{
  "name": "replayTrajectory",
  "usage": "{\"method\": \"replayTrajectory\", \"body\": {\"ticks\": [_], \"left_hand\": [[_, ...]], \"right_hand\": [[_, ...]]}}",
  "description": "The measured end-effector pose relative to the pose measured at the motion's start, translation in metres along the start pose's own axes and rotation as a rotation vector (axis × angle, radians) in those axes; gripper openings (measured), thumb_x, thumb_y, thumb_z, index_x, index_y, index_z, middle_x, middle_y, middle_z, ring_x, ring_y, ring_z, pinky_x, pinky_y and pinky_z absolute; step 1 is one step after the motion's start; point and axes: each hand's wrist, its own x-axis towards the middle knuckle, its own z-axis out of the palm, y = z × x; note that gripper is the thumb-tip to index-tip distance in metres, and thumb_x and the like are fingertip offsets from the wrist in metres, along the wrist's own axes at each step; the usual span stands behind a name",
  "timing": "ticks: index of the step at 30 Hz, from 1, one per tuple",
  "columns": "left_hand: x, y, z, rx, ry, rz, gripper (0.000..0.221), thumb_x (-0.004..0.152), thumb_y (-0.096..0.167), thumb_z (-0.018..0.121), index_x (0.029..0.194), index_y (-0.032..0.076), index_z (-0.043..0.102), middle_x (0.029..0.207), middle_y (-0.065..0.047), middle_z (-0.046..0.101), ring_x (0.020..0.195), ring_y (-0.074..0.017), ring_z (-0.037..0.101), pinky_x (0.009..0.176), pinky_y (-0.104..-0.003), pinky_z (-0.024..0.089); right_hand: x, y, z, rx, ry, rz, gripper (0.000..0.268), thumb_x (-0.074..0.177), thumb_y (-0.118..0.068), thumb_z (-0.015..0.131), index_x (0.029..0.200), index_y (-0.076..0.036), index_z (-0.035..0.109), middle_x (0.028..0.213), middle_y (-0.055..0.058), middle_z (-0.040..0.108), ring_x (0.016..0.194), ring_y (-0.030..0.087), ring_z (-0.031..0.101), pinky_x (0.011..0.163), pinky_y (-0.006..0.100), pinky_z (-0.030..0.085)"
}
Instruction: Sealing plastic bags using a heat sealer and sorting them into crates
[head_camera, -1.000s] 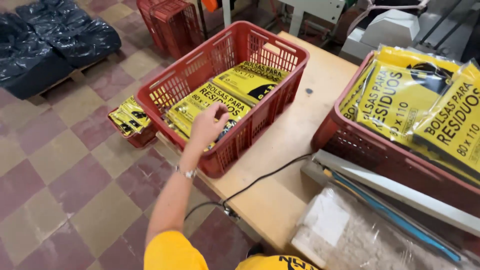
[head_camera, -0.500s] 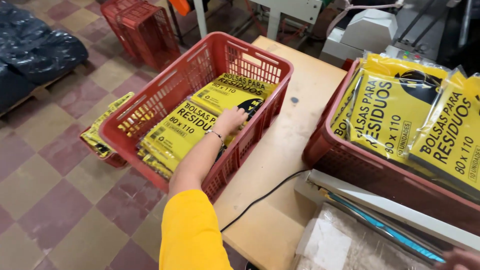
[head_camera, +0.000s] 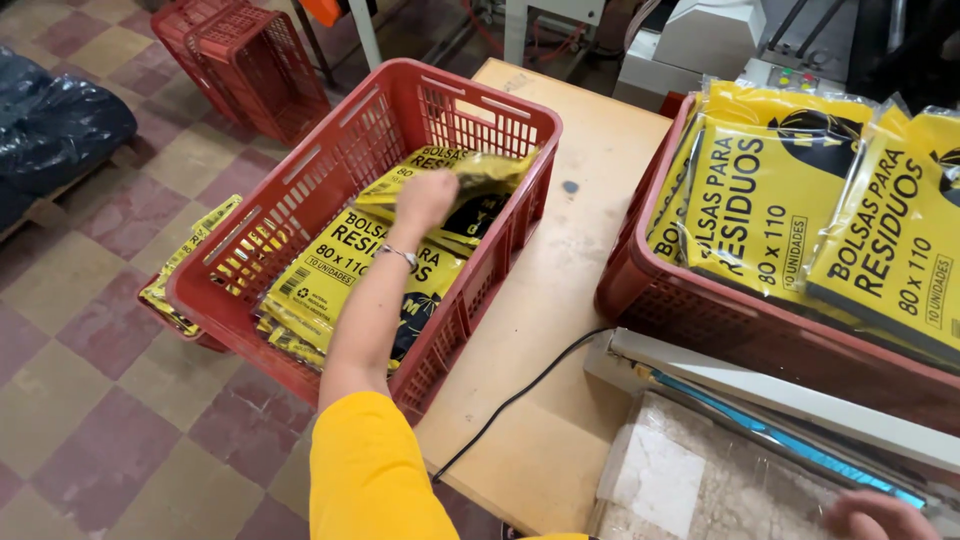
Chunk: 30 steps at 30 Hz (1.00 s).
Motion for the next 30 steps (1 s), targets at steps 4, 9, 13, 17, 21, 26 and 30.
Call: {"method": "replayTrajectory", "body": {"ticks": [4,9,13,17,21,26,30], "left_hand": [[-0.016,0.044,-0.093,-0.507,0.335,-0.101,0.032,0.088,0.042,0.049,0.069,0.024,0.067,0.049,0.001,0.063,0.061,-0.0183,0.069,0.060,-0.034,0.052],[-0.051,0.143,-0.188,-1.016,0.466,0.105,0.039,0.087,0.026,0.051,0.055,0.008,0.062,0.039,-0.012,0.053,0.033,-0.0209,0.060,0.035,-0.026,0.044],[-0.131,0.251,-0.234,-1.226,0.376,0.003,0.035,0.086,0.033,0.049,0.065,0.009,0.064,0.056,-0.011,0.067,0.046,-0.0206,0.071,0.041,-0.023,0.045],[-0.210,0.340,-0.217,-1.093,0.187,0.146,0.048,0.098,0.028,0.040,0.076,-0.001,0.072,0.065,-0.013,0.074,0.052,-0.0188,0.072,0.046,-0.022,0.051],[-0.285,0.411,-0.178,-1.174,0.151,0.276,0.050,0.100,0.037,0.044,0.081,0.003,0.075,0.066,-0.013,0.074,0.062,-0.0190,0.076,0.057,-0.024,0.059],[-0.335,0.453,-0.087,-1.158,0.118,0.438,0.037,0.101,0.031,0.053,0.084,0.005,0.073,0.070,-0.010,0.067,0.065,-0.0217,0.065,0.065,-0.031,0.054],[-0.350,0.449,-0.010,-1.033,0.237,0.845,0.027,0.104,0.025,0.055,0.101,0.005,0.073,0.081,-0.010,0.061,0.076,-0.0321,0.059,0.078,-0.040,0.049]], "right_hand": [[-0.013,-0.102,0.119,0.045,-0.012,0.066,0.039,0.088,0.002,0.070,0.125,-0.001,0.078,0.090,0.023,0.083,0.081,0.031,0.077,0.095,0.045,0.054],[0.007,-0.178,0.179,0.164,-0.150,0.135,0.044,0.086,0.006,0.068,0.129,0.005,0.072,0.106,0.028,0.081,0.097,0.032,0.072,0.098,0.054,0.054],[0.018,-0.218,0.215,0.225,-0.365,-0.151,0.069,0.081,-0.008,0.075,0.147,-0.003,0.054,0.128,0.019,0.071,0.115,0.028,0.069,0.101,0.048,0.052],[-0.005,-0.289,0.227,0.061,-0.395,-0.427,0.102,0.074,-0.057,0.074,0.155,-0.008,0.034,0.157,0.013,0.049,0.138,0.026,0.056,0.105,0.039,0.049],[-0.031,-0.291,0.226,0.139,-0.281,-0.444,0.111,0.073,-0.042,0.088,0.159,-0.004,0.030,0.155,0.022,0.047,0.135,0.041,0.054,0.108,0.056,0.044],[-0.046,-0.221,0.188,-0.044,0.277,-0.401,0.038,0.078,-0.011,0.079,0.115,-0.007,0.072,0.085,0.012,0.074,0.079,0.033,0.076,0.067,0.041,0.061],[-0.067,-0.163,0.127,0.075,0.295,-0.391,0.027,0.081,-0.006,0.079,0.107,-0.006,0.075,0.081,0.010,0.076,0.075,0.020,0.074,0.068,0.035,0.059]]}}
